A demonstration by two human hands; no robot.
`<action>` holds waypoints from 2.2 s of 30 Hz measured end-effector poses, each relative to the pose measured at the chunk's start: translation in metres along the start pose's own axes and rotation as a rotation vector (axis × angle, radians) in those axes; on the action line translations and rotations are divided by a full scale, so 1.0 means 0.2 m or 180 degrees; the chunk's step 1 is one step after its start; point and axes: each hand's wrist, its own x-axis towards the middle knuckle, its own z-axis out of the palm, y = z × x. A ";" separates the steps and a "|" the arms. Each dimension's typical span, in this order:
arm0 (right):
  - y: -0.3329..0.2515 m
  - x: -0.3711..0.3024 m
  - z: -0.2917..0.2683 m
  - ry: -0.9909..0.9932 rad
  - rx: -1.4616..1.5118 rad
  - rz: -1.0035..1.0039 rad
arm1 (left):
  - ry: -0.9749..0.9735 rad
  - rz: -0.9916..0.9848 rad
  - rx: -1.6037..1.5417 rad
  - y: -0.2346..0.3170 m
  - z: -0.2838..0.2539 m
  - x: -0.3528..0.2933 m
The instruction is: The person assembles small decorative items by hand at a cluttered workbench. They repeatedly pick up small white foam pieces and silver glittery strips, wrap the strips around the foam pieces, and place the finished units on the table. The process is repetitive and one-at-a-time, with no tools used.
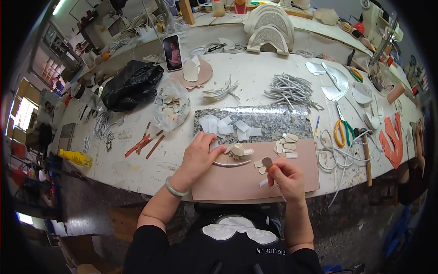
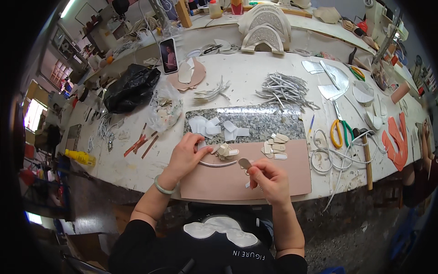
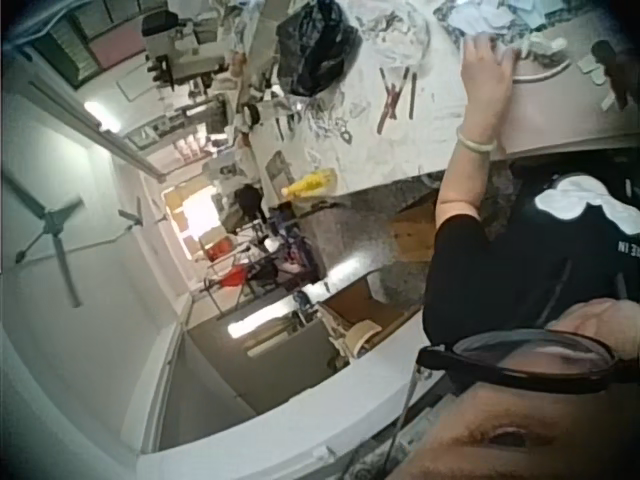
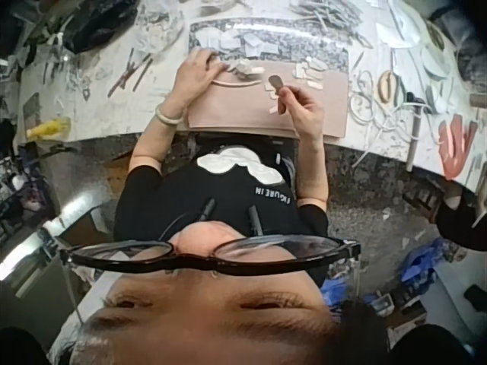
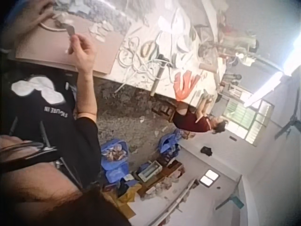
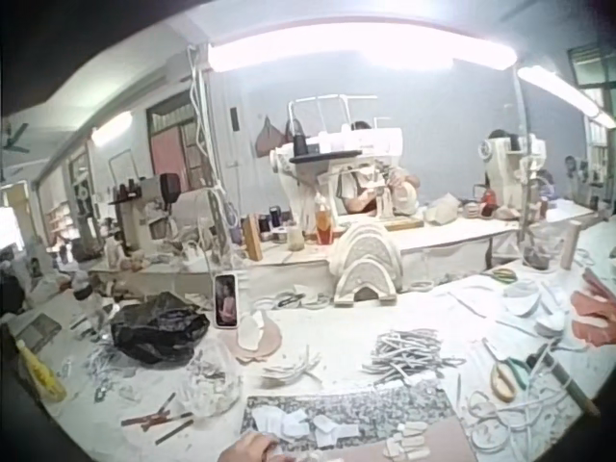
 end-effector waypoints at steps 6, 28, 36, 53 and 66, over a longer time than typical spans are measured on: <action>0.01 -0.01 0.04 -0.0133 0.0066 0.0330 | -0.0240 -0.0295 -0.0619 -0.06 -0.03 0.00; -0.09 0.00 0.17 -0.0703 0.0124 0.0831 | -0.0369 -0.2127 -0.5220 0.24 -0.09 -0.12; -0.11 0.04 0.18 -0.0573 0.0044 0.0965 | -0.0751 -0.1611 -0.4789 0.30 -0.11 -0.18; -0.17 0.07 0.20 -0.0376 -0.0114 0.1162 | -0.1353 -0.1230 -0.4487 0.27 -0.17 -0.18; -0.15 0.08 0.21 -0.0399 -0.0366 0.1059 | -0.1204 -0.1089 -0.4438 0.28 -0.18 -0.19</action>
